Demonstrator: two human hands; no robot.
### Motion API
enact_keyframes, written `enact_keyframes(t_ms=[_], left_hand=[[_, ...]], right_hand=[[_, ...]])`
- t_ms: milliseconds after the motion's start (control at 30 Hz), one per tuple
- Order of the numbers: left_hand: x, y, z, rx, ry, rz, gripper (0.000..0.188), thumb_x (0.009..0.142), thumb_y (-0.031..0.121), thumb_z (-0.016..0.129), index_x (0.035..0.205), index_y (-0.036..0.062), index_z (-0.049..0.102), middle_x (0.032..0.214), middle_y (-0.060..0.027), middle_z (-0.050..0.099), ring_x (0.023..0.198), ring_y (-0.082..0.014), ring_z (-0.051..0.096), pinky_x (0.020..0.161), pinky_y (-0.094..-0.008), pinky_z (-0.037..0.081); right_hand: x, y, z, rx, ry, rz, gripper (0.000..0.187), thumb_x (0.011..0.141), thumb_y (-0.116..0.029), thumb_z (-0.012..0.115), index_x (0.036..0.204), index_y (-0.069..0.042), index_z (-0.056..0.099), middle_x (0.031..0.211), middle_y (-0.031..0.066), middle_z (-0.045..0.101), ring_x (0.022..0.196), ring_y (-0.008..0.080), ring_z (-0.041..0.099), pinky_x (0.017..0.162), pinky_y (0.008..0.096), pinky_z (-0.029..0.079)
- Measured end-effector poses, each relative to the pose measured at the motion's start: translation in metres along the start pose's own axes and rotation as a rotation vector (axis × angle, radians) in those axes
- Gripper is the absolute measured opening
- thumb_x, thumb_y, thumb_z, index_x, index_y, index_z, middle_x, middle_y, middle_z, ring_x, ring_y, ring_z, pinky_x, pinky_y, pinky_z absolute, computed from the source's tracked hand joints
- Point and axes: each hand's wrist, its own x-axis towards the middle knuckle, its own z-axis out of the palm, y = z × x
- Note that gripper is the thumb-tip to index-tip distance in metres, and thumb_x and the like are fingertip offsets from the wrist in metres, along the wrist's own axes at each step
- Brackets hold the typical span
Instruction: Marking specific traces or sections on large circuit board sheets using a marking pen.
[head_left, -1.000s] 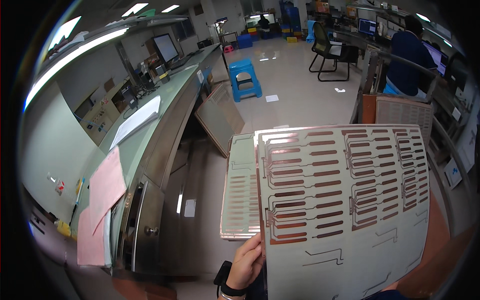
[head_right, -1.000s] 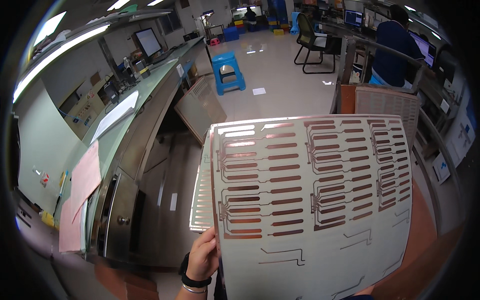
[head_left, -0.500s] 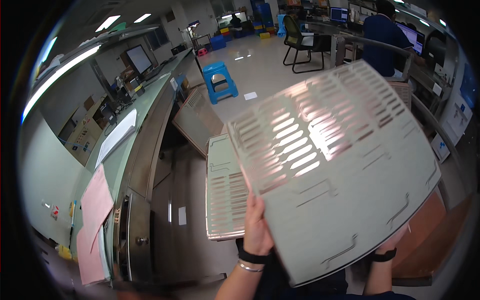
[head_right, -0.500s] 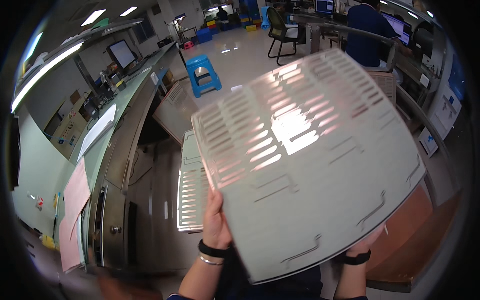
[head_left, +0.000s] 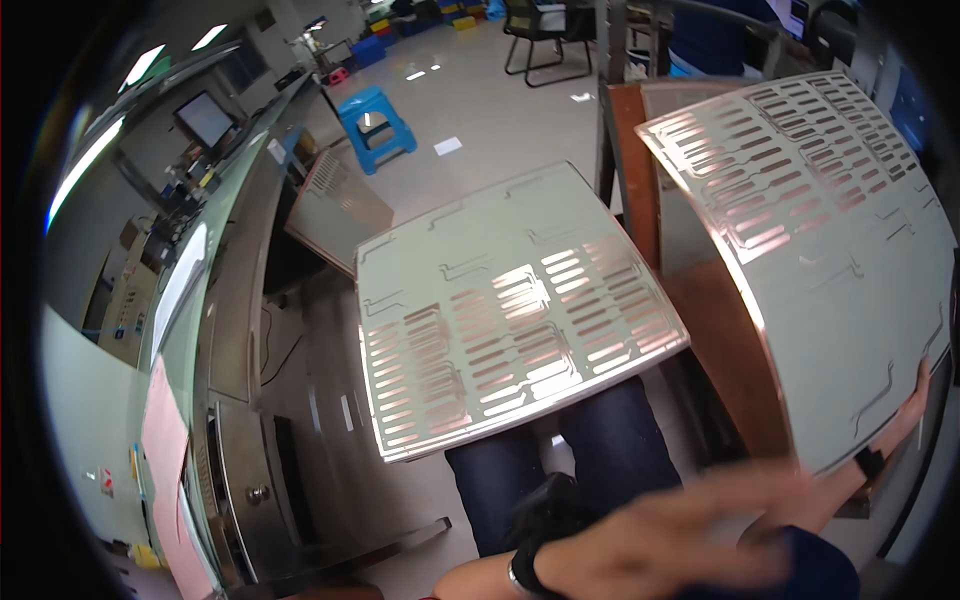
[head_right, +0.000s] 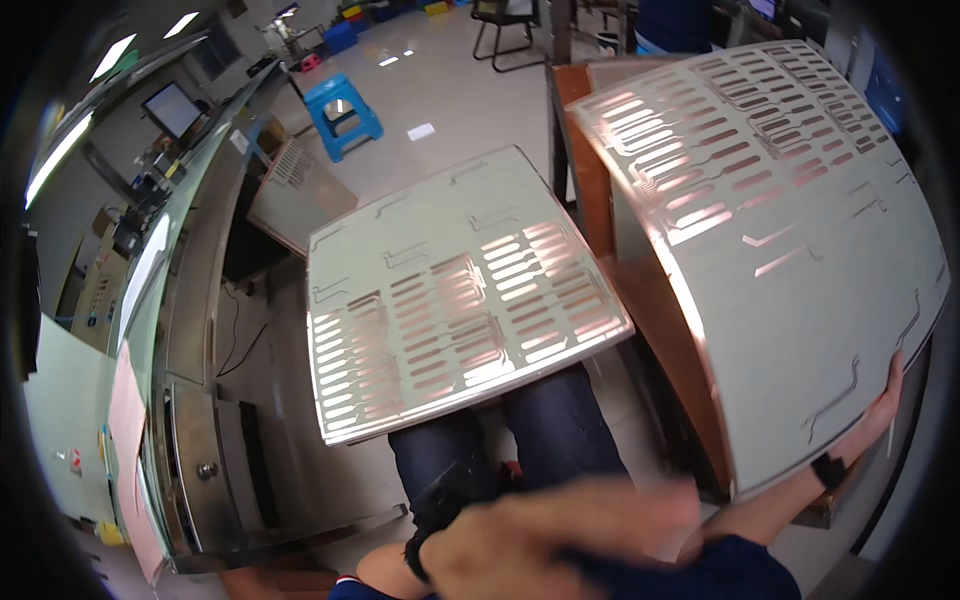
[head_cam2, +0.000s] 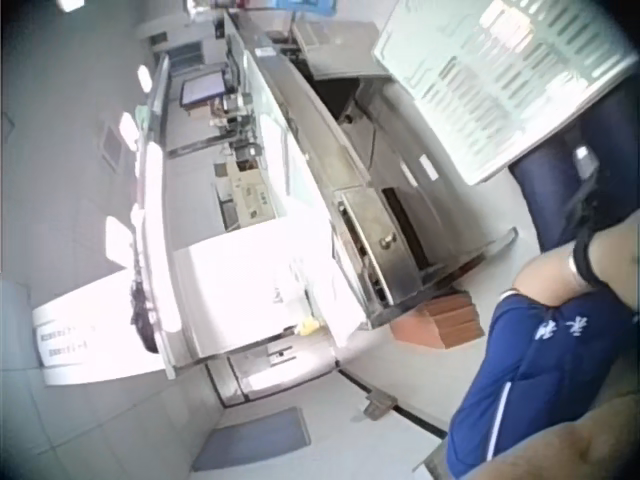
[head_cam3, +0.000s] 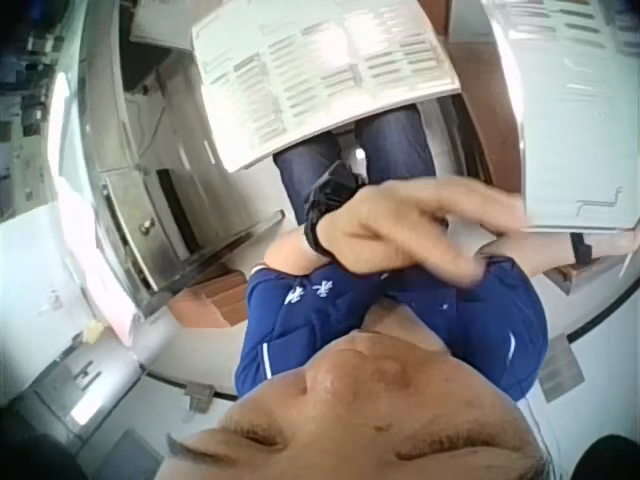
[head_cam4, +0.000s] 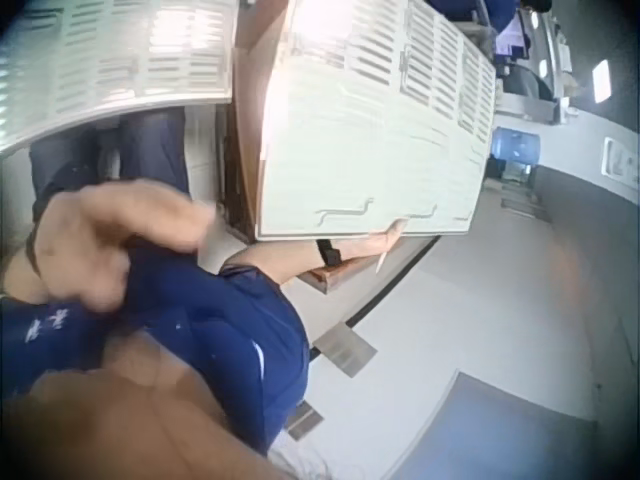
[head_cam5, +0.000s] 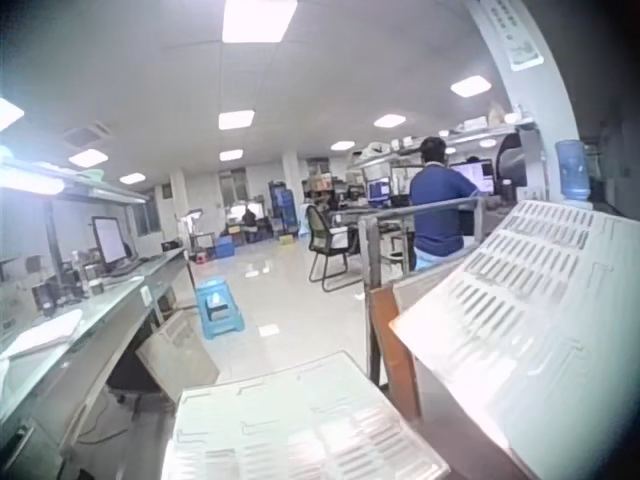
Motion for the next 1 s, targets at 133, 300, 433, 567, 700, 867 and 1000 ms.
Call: enact_keyframes(t_ms=[133, 300, 433, 567, 700, 867, 1000], left_hand=[[0.007, -0.039, 0.030, -0.461, -0.149, 0.471, 0.030, 0.097, -0.006, 0.050, 0.104, 0.0064, 0.077, 0.127, -0.0307, 0.058, 0.117, -0.0400, 0.057, 0.105, -0.0480, 0.044], [0.014, -0.050, 0.012, -0.494, -0.181, 0.378, 0.025, 0.099, -0.001, 0.051, 0.101, 0.0042, 0.075, 0.124, -0.0295, 0.060, 0.113, -0.0397, 0.059, 0.101, -0.0466, 0.046], [0.005, -0.054, 0.001, -0.473, -0.135, 0.275, 0.021, 0.101, 0.006, 0.052, 0.098, 0.0004, 0.072, 0.122, -0.0279, 0.061, 0.109, -0.0396, 0.060, 0.098, -0.0467, 0.047], [-0.011, -0.011, -0.040, -0.252, 0.007, -0.279, 0.026, 0.101, 0.014, 0.052, 0.116, -0.0011, 0.067, 0.124, -0.0279, 0.061, 0.120, -0.0429, 0.056, 0.104, -0.0521, 0.043], [-0.060, 0.010, -0.090, 0.559, 0.370, -0.434, 0.015, 0.093, 0.007, 0.056, 0.089, -0.0020, 0.067, 0.106, -0.0252, 0.067, 0.103, -0.0370, 0.065, 0.093, -0.0472, 0.050], [-0.142, 0.049, -0.145, 1.056, 0.984, -0.449, 0.017, 0.100, 0.007, 0.051, 0.105, -0.0031, 0.064, 0.108, -0.0134, 0.066, 0.098, -0.0188, 0.062, 0.090, -0.0324, 0.050], [-0.212, 0.075, -0.193, 1.137, 1.257, -0.320, 0.024, 0.102, 0.009, 0.050, 0.121, -0.0026, 0.061, 0.120, -0.0108, 0.064, 0.113, -0.0191, 0.058, 0.102, -0.0338, 0.043]], right_hand=[[0.040, -0.021, -0.038, 0.236, 0.193, 0.195, 0.051, 0.099, -0.028, 0.056, 0.139, 0.003, 0.048, 0.137, 0.0174, 0.056, 0.119, 0.0307, 0.057, 0.106, 0.0402, 0.044], [0.101, 0.015, -0.100, 0.163, 0.326, 0.220, 0.056, 0.098, -0.030, 0.058, 0.141, 0.004, 0.044, 0.139, 0.0187, 0.054, 0.123, 0.0338, 0.055, 0.109, 0.0444, 0.042], [0.116, 0.064, -0.091, 0.101, 0.380, 0.287, 0.054, 0.096, -0.027, 0.060, 0.139, 0.004, 0.046, 0.134, 0.0205, 0.057, 0.118, 0.0354, 0.058, 0.104, 0.0441, 0.046], [0.134, 0.109, -0.098, 0.072, 0.411, 0.294, 0.052, 0.095, -0.025, 0.059, 0.138, 0.003, 0.047, 0.133, 0.0197, 0.057, 0.117, 0.0350, 0.058, 0.104, 0.0440, 0.046], [0.148, 0.139, -0.026, 0.067, 0.467, 0.367, 0.051, 0.095, -0.024, 0.059, 0.136, 0.002, 0.047, 0.132, 0.0183, 0.057, 0.120, 0.0334, 0.055, 0.105, 0.0430, 0.045], [0.185, 0.165, 0.064, 0.199, 0.239, 0.164, 0.055, 0.099, -0.042, 0.057, 0.137, -0.004, 0.048, 0.139, 0.0111, 0.052, 0.125, 0.0293, 0.051, 0.108, 0.0434, 0.041], [0.187, 0.195, 0.171, 0.073, 0.081, 0.109, 0.059, 0.097, -0.050, 0.059, 0.142, -0.014, 0.045, 0.148, 0.0093, 0.043, 0.128, 0.0255, 0.050, 0.104, 0.0462, 0.043]])
